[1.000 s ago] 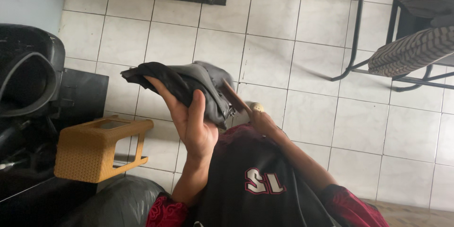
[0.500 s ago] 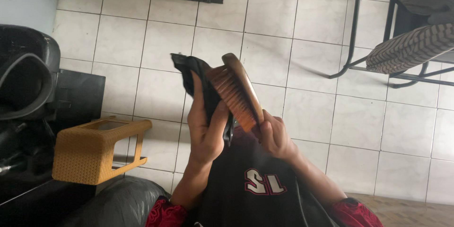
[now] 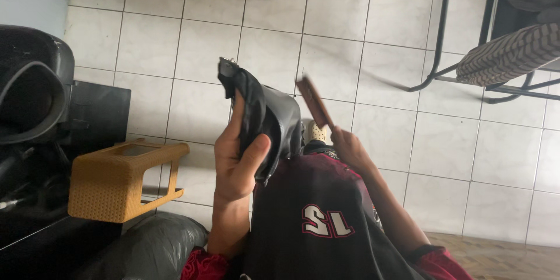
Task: The person cleans a black tool bag using a wooden brush by hand, brushing the various surfaces and corners of the bag while holding it in the other hand.
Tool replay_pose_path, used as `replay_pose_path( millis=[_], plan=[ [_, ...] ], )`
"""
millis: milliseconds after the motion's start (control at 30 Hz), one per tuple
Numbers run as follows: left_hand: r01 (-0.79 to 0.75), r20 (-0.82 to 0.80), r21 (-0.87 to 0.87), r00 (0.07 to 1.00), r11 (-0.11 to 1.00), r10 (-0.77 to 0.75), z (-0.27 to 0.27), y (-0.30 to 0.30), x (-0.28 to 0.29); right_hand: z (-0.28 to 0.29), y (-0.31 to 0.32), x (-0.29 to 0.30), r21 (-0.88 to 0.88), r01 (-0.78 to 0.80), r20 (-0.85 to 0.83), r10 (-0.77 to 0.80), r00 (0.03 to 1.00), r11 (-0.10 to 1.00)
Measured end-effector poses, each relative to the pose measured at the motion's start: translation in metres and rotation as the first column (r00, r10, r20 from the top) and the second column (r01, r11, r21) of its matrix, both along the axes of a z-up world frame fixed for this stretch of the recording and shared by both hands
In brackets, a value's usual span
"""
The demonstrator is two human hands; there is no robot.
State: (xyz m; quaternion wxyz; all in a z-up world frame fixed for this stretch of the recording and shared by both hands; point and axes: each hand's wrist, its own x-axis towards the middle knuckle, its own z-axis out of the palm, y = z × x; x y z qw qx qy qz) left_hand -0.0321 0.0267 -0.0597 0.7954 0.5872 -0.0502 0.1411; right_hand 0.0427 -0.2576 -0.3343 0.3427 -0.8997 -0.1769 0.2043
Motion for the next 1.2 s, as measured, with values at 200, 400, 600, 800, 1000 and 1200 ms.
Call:
replay_pose_path(
  millis=[200, 400, 600, 800, 1000, 1200],
  plan=[
    [0.210, -0.062, 0.094, 0.977, 0.973, -0.205, -0.003, -0.001, 0.004, 0.166, 0.025, -0.017, 0.577, 0.115, -0.206, 0.008, 0.978, 0.809],
    [0.156, -0.065, 0.025, 0.986, 0.988, -0.154, -0.007, 0.016, -0.008, 0.019, 0.013, 0.009, 0.196, -0.119, 0.116, 0.097, 0.988, 0.973],
    [0.275, -0.127, -0.010, 0.953, 0.961, -0.274, -0.016, 0.015, -0.015, -0.055, -0.017, 0.014, -0.392, -0.279, -0.060, 0.278, 0.959, 0.876],
    [0.447, -0.193, 0.184, 0.890, 0.875, -0.414, -0.011, 0.012, -0.006, 0.045, -0.018, 0.027, 0.254, 0.238, -0.445, -0.105, 0.889, 0.937],
    [0.587, -0.179, 0.177, 0.809, 0.790, -0.560, -0.002, 0.012, -0.002, 0.079, -0.028, 0.020, 0.660, -0.088, -0.172, 0.264, 0.949, 0.746],
    [0.612, -0.144, 0.107, 0.789, 0.783, -0.597, -0.005, 0.020, -0.006, -0.039, -0.025, -0.001, -0.123, 0.002, -0.159, -0.021, 0.987, 0.992]
  ],
)
